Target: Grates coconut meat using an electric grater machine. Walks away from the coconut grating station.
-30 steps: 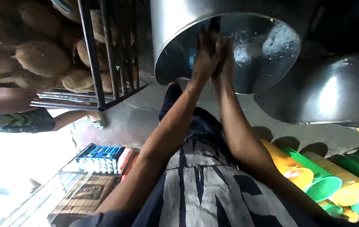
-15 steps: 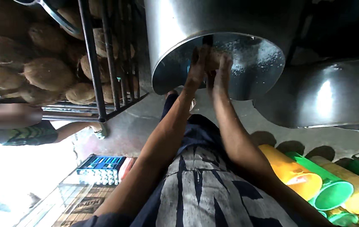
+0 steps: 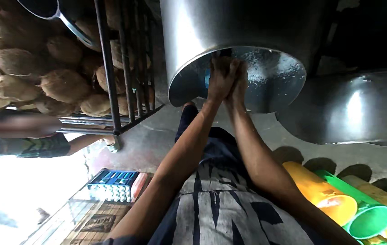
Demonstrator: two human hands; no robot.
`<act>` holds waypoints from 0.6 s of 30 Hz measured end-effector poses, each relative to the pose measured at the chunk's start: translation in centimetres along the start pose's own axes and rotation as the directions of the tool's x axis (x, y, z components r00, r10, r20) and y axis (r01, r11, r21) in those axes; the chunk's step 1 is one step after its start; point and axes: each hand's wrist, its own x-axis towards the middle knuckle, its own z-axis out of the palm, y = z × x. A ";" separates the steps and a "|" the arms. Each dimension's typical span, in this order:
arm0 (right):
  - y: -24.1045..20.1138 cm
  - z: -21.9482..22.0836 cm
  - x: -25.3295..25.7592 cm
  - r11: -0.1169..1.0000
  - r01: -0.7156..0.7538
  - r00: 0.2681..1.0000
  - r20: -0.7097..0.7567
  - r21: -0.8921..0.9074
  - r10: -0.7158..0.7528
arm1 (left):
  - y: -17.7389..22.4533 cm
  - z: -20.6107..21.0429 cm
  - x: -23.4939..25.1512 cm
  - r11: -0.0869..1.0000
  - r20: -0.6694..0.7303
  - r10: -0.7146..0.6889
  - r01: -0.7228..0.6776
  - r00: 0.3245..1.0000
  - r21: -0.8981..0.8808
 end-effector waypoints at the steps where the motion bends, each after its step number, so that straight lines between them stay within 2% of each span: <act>1: -0.1 0.3 -0.1 0.999 0.023 1.000 -0.006 -0.030 -0.023 | -0.1 -0.1 0.2 1.000 0.009 0.000 0.000 1.000 -0.021; 4: 0.0 0.5 -0.6 0.992 0.069 0.996 -0.052 -0.102 -0.074 | -1.0 -0.2 0.5 0.996 0.058 0.002 0.003 0.998 -0.092; 9: -0.8 1.1 -0.8 0.968 -0.043 0.985 -0.173 -0.249 -0.001 | -1.3 -0.4 0.9 0.908 0.096 0.015 0.027 0.995 -0.418; 10: -0.9 0.7 -1.0 0.976 -0.082 0.987 -0.150 -0.203 0.052 | -1.2 -0.5 0.8 0.893 0.105 0.009 0.040 0.994 -0.448; 12: -0.6 -0.1 -0.9 0.985 -0.172 0.981 -0.094 0.005 0.171 | -1.1 -0.7 0.4 0.873 0.122 -0.004 0.063 0.992 -0.483; 15: -0.5 -0.2 -0.7 0.956 -0.233 0.972 0.022 0.179 0.233 | -0.8 -1.2 -0.2 0.924 0.117 -0.021 0.063 0.993 -0.376; 17: -0.3 -0.4 -0.4 0.960 -0.194 0.978 0.112 0.202 0.174 | 0.2 -1.0 -0.6 0.992 0.027 0.012 -0.008 1.000 -0.126; 18: 0.1 -0.6 0.0 0.970 -0.122 0.982 0.166 0.211 0.088 | 0.6 -0.5 -0.7 0.998 -0.025 0.059 -0.060 0.998 -0.001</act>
